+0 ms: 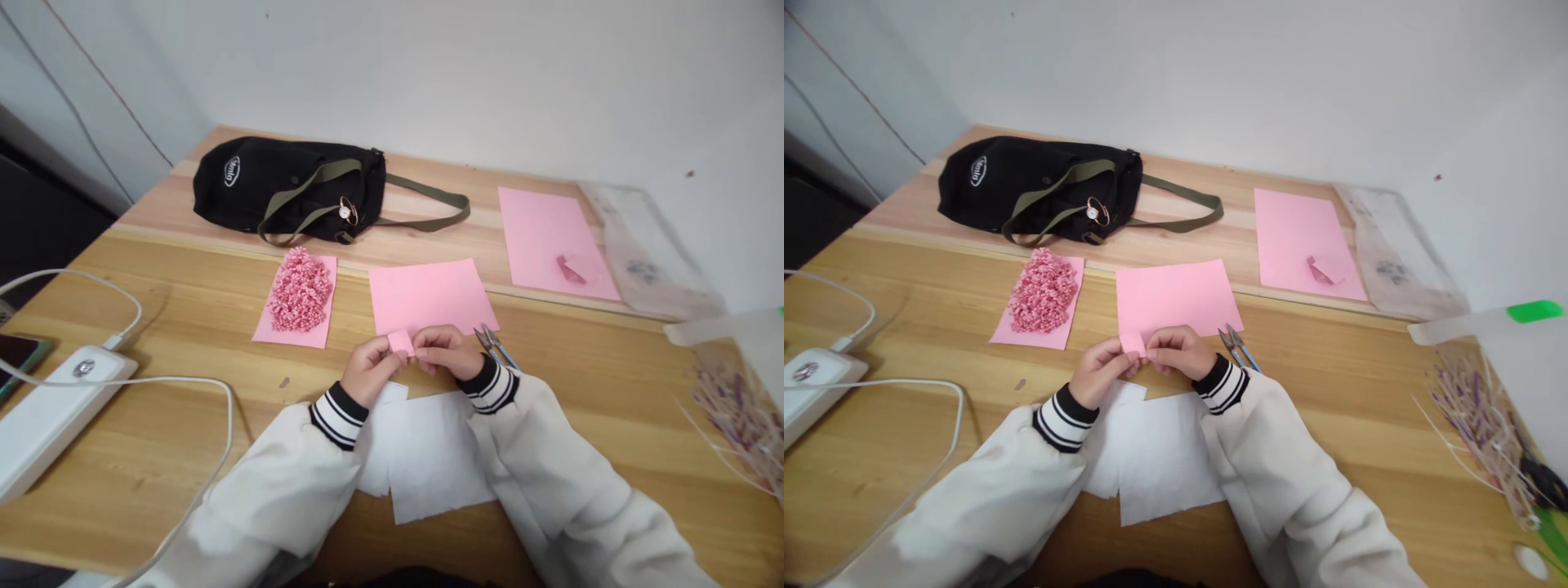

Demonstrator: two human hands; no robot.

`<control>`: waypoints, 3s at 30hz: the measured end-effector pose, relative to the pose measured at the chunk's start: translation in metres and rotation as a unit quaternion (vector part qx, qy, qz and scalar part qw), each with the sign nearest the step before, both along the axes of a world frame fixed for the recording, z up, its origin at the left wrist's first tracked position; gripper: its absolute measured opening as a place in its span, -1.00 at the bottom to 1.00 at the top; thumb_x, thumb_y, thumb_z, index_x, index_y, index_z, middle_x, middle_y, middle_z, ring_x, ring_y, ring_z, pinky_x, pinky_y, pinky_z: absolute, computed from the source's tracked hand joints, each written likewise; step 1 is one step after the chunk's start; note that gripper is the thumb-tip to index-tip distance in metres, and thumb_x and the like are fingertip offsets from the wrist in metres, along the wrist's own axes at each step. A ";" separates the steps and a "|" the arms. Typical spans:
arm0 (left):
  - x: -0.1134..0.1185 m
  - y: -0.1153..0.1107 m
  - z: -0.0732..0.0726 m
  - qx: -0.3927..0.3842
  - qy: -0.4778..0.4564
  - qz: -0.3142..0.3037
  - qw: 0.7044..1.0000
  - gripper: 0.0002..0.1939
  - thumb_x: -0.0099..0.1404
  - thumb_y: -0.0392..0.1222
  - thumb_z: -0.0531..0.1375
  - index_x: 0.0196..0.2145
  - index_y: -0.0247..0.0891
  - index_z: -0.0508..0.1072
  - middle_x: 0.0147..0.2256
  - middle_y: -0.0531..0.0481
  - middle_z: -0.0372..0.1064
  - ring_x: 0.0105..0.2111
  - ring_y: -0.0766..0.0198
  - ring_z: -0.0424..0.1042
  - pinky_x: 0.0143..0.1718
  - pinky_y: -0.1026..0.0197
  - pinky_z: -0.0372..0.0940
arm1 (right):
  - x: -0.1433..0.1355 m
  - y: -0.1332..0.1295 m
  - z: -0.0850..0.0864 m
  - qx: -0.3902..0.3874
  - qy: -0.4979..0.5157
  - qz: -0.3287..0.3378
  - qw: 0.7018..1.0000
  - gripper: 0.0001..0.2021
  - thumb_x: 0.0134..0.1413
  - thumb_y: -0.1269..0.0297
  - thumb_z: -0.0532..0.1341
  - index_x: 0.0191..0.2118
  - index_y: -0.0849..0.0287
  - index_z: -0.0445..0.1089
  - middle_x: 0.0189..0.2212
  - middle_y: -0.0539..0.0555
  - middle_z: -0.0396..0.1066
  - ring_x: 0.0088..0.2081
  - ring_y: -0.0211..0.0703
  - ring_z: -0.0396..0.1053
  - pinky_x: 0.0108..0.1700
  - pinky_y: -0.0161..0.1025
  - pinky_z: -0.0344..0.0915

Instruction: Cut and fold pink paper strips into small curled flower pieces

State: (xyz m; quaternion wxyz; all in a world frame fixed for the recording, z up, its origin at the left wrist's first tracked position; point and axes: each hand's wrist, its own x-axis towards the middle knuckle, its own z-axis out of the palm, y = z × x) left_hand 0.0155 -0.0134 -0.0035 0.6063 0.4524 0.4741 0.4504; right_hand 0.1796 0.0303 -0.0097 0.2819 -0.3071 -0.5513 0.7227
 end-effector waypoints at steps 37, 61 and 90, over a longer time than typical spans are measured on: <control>0.000 -0.001 -0.007 0.045 0.014 -0.007 0.999 -0.74 0.08 -0.05 0.23 -0.50 -0.34 0.40 -0.62 0.08 0.27 -0.59 0.41 0.19 -0.53 0.31 0.16 | -0.001 -0.002 0.005 0.009 -0.032 0.008 0.999 -0.69 -0.08 0.11 0.30 -0.54 0.26 0.29 -0.69 -0.09 0.20 -0.64 -0.41 0.11 -0.59 -0.37 0.05; 0.000 -0.002 -0.006 0.040 0.012 -0.003 0.999 -0.77 0.08 -0.08 0.23 -0.50 -0.34 0.41 -0.62 0.07 0.27 -0.59 0.41 0.20 -0.54 0.30 0.14 | -0.001 -0.002 0.004 0.011 -0.022 0.005 1.000 -0.69 -0.09 0.10 0.31 -0.54 0.26 0.30 -0.70 -0.09 0.20 -0.66 -0.41 0.11 -0.60 -0.38 0.06; 0.000 -0.002 -0.007 0.027 0.018 0.001 0.999 -0.76 0.08 -0.08 0.24 -0.52 -0.35 0.40 -0.62 0.06 0.26 -0.59 0.39 0.20 -0.51 0.28 0.13 | -0.001 -0.002 0.001 0.003 -0.009 -0.002 1.000 -0.73 -0.08 0.18 0.30 -0.54 0.29 0.31 -0.71 -0.10 0.21 -0.67 -0.43 0.11 -0.61 -0.39 0.04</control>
